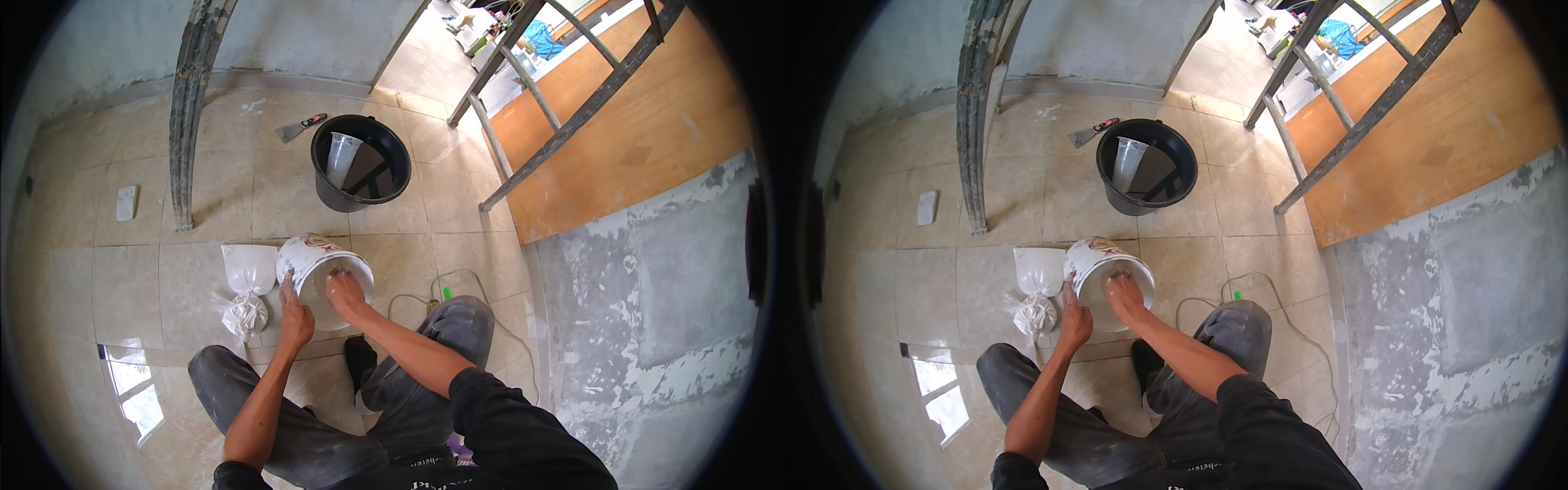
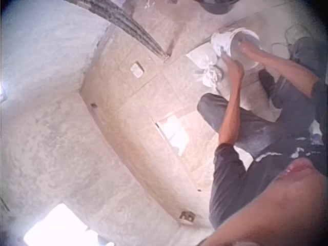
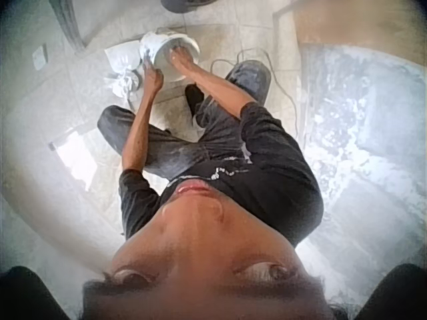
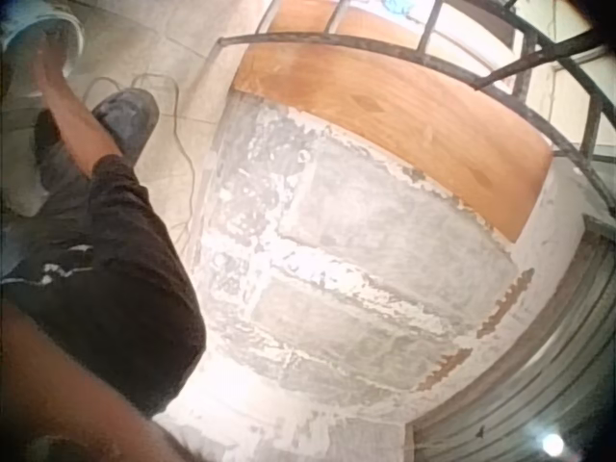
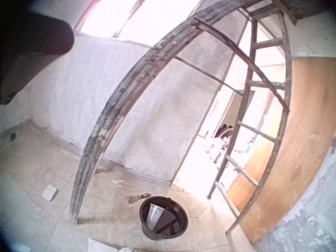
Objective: The person mixes white paint in a bucket using a wooden brush, pours some into a smaller container, and then pours powder from a plastic bag into the bucket, stirring it by hand.
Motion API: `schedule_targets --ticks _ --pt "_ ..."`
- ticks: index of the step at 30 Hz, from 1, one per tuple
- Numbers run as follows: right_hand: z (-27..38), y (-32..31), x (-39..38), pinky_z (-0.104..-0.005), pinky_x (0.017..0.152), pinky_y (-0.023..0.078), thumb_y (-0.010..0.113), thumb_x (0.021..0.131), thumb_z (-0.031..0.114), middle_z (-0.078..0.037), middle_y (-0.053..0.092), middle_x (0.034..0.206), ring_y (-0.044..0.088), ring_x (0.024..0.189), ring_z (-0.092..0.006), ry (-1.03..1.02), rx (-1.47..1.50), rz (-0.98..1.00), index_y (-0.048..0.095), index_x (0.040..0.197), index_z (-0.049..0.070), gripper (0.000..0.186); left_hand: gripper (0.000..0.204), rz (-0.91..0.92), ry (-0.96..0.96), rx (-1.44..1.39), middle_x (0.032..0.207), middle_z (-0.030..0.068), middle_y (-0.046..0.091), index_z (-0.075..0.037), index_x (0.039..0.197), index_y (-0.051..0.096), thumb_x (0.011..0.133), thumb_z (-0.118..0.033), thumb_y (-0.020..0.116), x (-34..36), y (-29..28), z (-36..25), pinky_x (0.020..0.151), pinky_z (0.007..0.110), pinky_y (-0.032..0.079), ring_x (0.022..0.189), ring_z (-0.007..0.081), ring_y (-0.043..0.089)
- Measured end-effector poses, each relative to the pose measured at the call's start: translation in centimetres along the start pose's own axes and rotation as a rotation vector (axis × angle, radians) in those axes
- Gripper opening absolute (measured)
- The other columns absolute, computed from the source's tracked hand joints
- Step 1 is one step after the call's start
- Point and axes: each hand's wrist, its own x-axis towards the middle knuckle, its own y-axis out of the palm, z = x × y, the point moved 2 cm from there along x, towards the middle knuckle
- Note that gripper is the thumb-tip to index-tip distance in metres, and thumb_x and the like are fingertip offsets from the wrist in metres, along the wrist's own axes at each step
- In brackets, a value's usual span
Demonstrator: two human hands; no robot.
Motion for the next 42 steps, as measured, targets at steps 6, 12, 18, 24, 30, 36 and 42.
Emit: schedule_targets --ticks 6,12,18,24,30,36,42 --pt "0.6 3.2 -1.0 -0.0484 0.074 0.047 0.055 0.076 0.003 -0.027 0.058 0.085 0.058 0.084 -0.0436 -0.173 0.184 0.102 0.058 0.080 -0.005 0.010 0.070 -0.035 0.046 -0.007 0.137 0.0317 0.033 0.009 0.138 0.024 0.069 0.015 0.033 0.2 0.1 1.3 0.111 0.048 0.022 0.129 0.0469 0.028" --pt "1.8 2.7 1.1 -0.0491 0.075 0.046 0.054 0.083 0.009 -0.029 0.059 0.089 0.056 0.084 -0.0461 -0.172 0.428 0.001 0.057 0.085 -0.005 0.015 0.067 -0.042 -0.051 0.013 0.133 0.0327 0.041 0.002 0.140 0.028 0.074 0.012 0.034 0.3 -0.4 0.8 0.105 0.047 0.031 0.125 0.0476 0.037" --pt "2.7 0.2 1.4 -0.0482 0.078 0.048 0.052 0.082 0.005 -0.030 0.059 0.093 0.056 0.090 -0.0457 -0.209 0.366 -0.293 0.059 0.091 -0.008 0.018 0.067 -0.046 -0.101 0.055 0.127 0.0343 0.046 0.001 0.139 0.031 0.073 0.012 0.035 0.5 -0.3 1.0 0.101 0.046 0.036 0.121 0.0487 0.042" --pt "1.0 0.3 0.8 -0.0491 0.083 0.046 0.054 0.075 0.001 -0.027 0.061 0.092 0.055 0.097 -0.0446 0.066 0.045 -0.185 0.059 0.096 -0.009 0.023 0.068 -0.020 -0.179 0.031 0.127 0.0354 0.045 0.001 0.140 0.030 0.072 0.012 0.034 0.6 -0.5 0.9 0.100 0.047 0.036 0.120 0.0486 0.042" --pt "-0.5 4.0 -0.3 -0.0466 0.077 0.048 0.061 0.073 0.008 -0.024 0.062 0.085 0.057 0.089 -0.0421 -0.178 0.023 0.037 0.061 0.083 -0.005 0.016 0.067 -0.005 -0.117 0.038 0.128 0.0373 0.042 0.003 0.140 0.030 0.073 0.011 0.034 0.4 -0.6 -0.4 0.102 0.047 0.035 0.121 0.0492 0.041" --pt "0.6 4.1 1.3 -0.0462 0.068 0.048 0.055 0.081 0.012 -0.026 0.062 0.079 0.061 0.076 -0.0414 -0.079 0.266 0.135 0.059 0.079 -0.005 0.018 0.069 -0.015 -0.052 0.081 0.124 0.0379 0.046 0.003 0.141 0.024 0.073 0.011 0.034 0.6 -0.5 1.1 0.099 0.045 0.037 0.119 0.0484 0.044" --pt "2.7 0.2 2.2 -0.0480 0.068 0.046 0.052 0.083 0.010 -0.029 0.061 0.078 0.061 0.076 -0.0417 0.032 0.629 0.102 0.059 0.086 -0.004 0.016 0.068 -0.010 -0.107 0.093 0.122 0.0381 0.047 0.002 0.141 0.024 0.074 0.011 0.033 0.5 -0.6 1.3 0.100 0.046 0.036 0.118 0.0487 0.045"
